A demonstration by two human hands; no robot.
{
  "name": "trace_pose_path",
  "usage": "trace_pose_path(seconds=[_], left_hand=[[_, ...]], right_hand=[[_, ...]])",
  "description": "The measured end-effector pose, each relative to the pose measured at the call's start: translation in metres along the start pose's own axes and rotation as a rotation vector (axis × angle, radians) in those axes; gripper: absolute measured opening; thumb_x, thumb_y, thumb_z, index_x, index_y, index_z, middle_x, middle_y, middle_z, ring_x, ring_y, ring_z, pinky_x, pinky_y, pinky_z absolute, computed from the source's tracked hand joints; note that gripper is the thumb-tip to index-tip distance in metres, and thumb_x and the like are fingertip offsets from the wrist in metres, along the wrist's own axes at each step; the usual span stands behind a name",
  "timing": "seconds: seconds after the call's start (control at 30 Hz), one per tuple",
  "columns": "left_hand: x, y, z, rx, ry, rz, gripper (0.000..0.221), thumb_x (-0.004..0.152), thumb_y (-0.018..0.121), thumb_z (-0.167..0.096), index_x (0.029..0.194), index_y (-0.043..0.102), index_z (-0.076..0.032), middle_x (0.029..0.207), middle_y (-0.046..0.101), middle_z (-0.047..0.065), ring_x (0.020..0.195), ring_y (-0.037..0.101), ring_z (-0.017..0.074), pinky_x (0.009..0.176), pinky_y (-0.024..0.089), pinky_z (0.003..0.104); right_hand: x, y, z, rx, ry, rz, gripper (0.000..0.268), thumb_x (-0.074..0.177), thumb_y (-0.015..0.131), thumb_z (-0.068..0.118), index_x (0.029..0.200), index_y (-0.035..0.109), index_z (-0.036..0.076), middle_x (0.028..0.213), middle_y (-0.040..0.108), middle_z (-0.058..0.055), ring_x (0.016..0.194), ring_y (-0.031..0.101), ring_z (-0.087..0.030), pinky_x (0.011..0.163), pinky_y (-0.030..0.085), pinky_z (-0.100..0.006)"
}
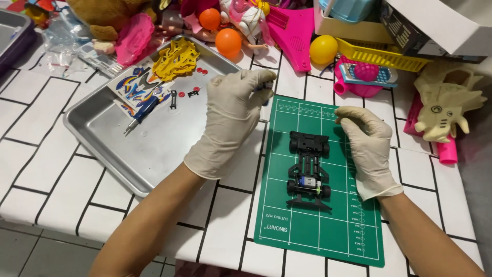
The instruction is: Assembling a toy car by installing small internal components, inserting batteries, and attaching the outer body shell.
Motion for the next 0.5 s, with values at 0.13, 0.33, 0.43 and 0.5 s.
trace_pose_path(seconds=[0.13, 0.33, 0.43, 0.5], left_hand=[[0.0, 0.006, 0.036, 0.314, -0.047, 0.151, 0.021, 0.087, 0.078, -0.04, 0.098, 0.069, -0.025, 0.081, 0.069, -0.001, 0.076, 0.069, 0.0279, 0.079, 0.047, 0.042], [-0.026, 0.035, 0.093, 0.819, -0.251, 0.54, 0.02, 0.082, 0.062, -0.004, 0.081, 0.067, -0.023, 0.074, 0.068, 0.002, 0.071, 0.069, 0.0314, 0.052, 0.049, 0.045], [-0.035, 0.038, 0.099, 0.681, -0.457, 0.752, 0.023, 0.081, 0.059, 0.002, 0.088, 0.069, -0.018, 0.088, 0.071, 0.007, 0.084, 0.072, 0.0358, 0.061, 0.058, 0.05], [-0.035, 0.041, 0.098, 0.636, -0.416, 0.708, 0.02, 0.073, 0.063, 0.003, 0.079, 0.067, -0.015, 0.082, 0.068, 0.011, 0.077, 0.07, 0.0397, 0.055, 0.056, 0.051]], right_hand=[[0.001, 0.001, 0.001, 0.001, 0.038, 0.014, 0.023, 0.097, 0.065, -0.008, 0.114, 0.074, 0.005, 0.108, 0.073, -0.01, 0.097, 0.068, -0.016, 0.09, 0.054, -0.032], [-0.001, 0.002, 0.002, 0.037, 0.024, 0.069, 0.02, 0.099, 0.06, -0.007, 0.114, 0.071, 0.002, 0.106, 0.071, -0.01, 0.095, 0.067, -0.017, 0.092, 0.057, -0.026], [0.0, 0.002, 0.0, 0.029, 0.027, 0.078, 0.02, 0.1, 0.06, -0.006, 0.114, 0.071, 0.003, 0.106, 0.071, -0.009, 0.093, 0.066, -0.016, 0.091, 0.056, -0.025], [0.0, 0.003, 0.0, 0.042, -0.004, 0.097, 0.02, 0.1, 0.06, -0.007, 0.114, 0.071, 0.001, 0.108, 0.071, -0.011, 0.094, 0.066, -0.017, 0.091, 0.057, -0.026]])
Point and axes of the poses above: each hand's wrist, its own x-axis towards the middle knuckle, its own y-axis out of the palm, z = x × y, the point moved 6 cm from there along x, towards the middle knuckle
